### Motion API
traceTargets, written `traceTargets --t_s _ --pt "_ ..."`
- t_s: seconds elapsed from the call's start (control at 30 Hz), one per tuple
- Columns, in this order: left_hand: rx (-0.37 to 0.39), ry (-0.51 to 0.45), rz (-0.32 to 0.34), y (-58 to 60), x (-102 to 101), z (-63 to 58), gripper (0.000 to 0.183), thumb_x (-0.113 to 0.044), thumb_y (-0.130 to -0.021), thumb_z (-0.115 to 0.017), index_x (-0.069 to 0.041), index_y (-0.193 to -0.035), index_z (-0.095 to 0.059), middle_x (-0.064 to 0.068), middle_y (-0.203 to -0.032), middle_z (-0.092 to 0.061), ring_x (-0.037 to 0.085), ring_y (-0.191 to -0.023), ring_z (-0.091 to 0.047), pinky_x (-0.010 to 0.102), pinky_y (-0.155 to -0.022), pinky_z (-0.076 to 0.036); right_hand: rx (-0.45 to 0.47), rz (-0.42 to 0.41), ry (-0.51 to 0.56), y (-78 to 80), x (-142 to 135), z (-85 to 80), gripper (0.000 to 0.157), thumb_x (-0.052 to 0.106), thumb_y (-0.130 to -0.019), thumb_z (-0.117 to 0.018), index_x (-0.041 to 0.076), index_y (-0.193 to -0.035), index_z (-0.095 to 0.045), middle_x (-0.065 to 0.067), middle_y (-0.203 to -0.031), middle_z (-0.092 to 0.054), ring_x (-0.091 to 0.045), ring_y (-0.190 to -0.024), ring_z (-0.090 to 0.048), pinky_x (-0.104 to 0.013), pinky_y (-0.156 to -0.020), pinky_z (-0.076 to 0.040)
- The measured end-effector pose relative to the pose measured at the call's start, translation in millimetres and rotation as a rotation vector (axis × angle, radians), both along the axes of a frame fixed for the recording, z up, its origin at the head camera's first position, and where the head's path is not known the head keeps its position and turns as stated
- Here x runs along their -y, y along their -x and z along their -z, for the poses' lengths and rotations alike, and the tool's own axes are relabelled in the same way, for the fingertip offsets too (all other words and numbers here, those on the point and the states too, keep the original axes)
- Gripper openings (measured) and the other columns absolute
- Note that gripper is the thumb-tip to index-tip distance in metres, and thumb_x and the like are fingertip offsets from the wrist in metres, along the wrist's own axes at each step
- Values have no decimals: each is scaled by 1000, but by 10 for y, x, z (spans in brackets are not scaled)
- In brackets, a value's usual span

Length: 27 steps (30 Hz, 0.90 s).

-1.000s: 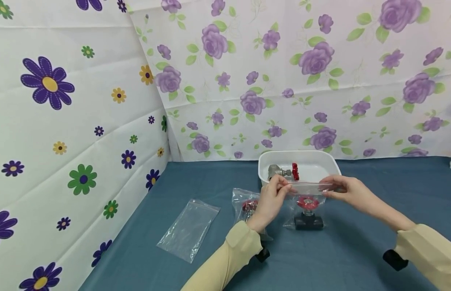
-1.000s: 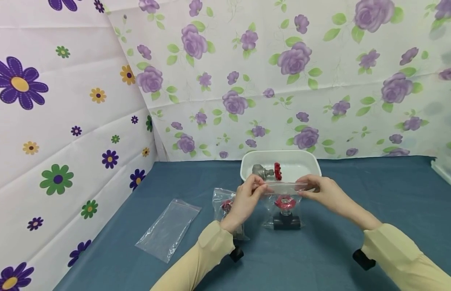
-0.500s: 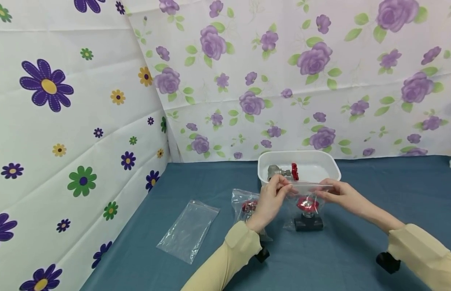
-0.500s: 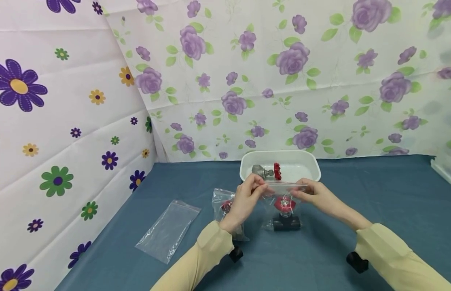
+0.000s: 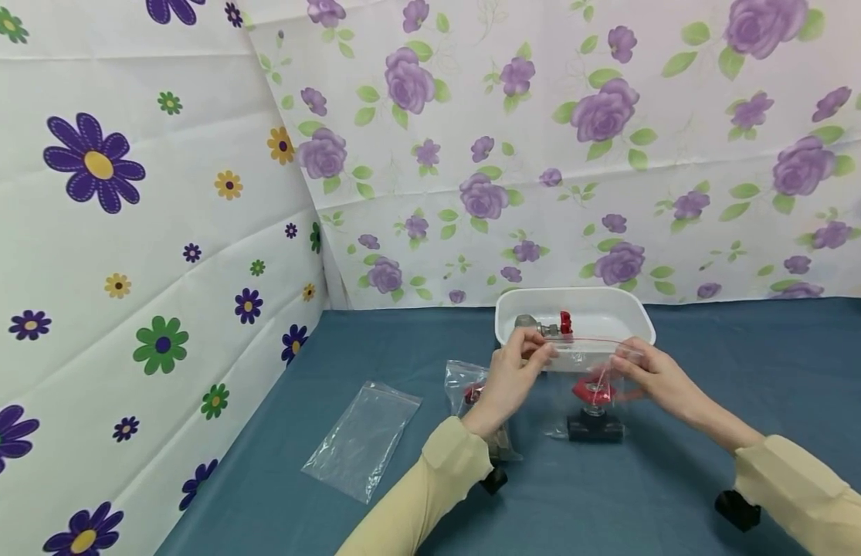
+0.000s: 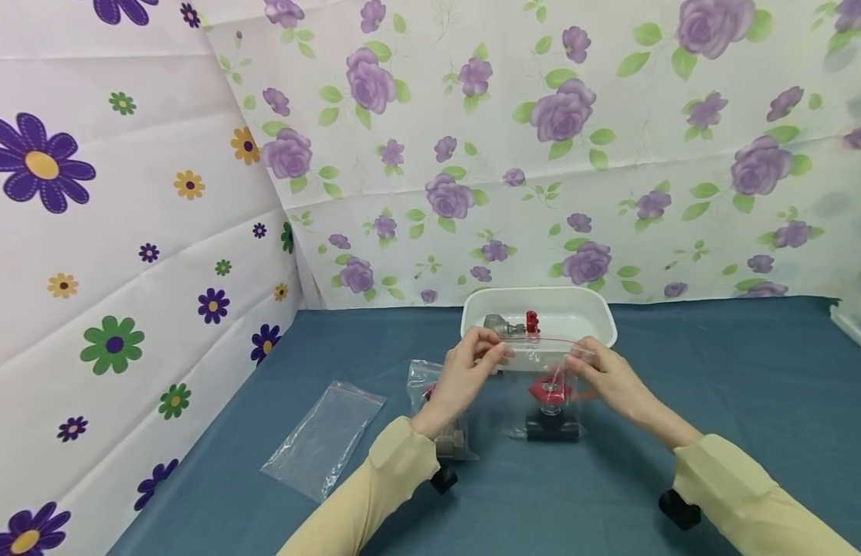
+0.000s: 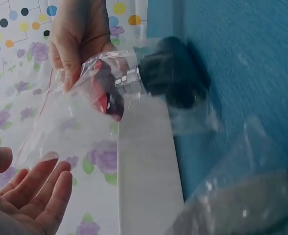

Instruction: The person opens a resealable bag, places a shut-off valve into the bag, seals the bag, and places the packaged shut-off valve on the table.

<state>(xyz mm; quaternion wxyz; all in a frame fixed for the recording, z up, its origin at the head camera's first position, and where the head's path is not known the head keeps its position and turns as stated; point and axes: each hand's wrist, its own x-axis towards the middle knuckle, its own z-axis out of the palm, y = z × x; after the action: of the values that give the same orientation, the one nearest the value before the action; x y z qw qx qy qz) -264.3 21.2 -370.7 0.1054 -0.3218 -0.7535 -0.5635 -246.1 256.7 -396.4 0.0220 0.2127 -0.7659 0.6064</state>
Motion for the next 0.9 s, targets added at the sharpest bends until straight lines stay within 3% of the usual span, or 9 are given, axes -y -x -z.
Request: traceTargets --t_s 0.27,0.5,0.67,0.9 --pt "8 61 -32 58 131 24 16 -19 -95 -50 -6 -103 -50 2 -92 -61 7 -82 -57 22 -69 -46 48 109 -93 -50 -21 -22 33 20 -97 -45 -8 -113 -41 -23 -96 -60 -11 -81 -61 -39 -55 -52" --pt "-2 163 -60 25 333 -8 16 -19 -95 -51 -6 -102 -52 1 -90 -59 9 -75 -54 23 -64 -44 76 148 -116 -93 -118 -56 45 22 -98 -44 -11 -126 -32 -22 -95 -61 -11 -80 -61 -39 -54 -52" --pt "17 214 -71 19 476 -22 15 -19 -95 -51 -7 -102 -55 -1 -92 -57 12 -73 -55 24 -60 -45 83 193 -139 -122 -197 -83 46 22 -98 -43 -13 -125 -32 -23 -92 -61 -8 -77 -60 -39 -54 -52" --pt "-90 336 -151 59 783 -43 13 -17 -93 -54 -6 -99 -59 1 -91 -58 14 -80 -56 27 -68 -47 100 232 -206 -174 -357 -178 47 26 -98 -42 -14 -120 -34 -19 -87 -63 -10 -75 -60 -38 -53 -52"
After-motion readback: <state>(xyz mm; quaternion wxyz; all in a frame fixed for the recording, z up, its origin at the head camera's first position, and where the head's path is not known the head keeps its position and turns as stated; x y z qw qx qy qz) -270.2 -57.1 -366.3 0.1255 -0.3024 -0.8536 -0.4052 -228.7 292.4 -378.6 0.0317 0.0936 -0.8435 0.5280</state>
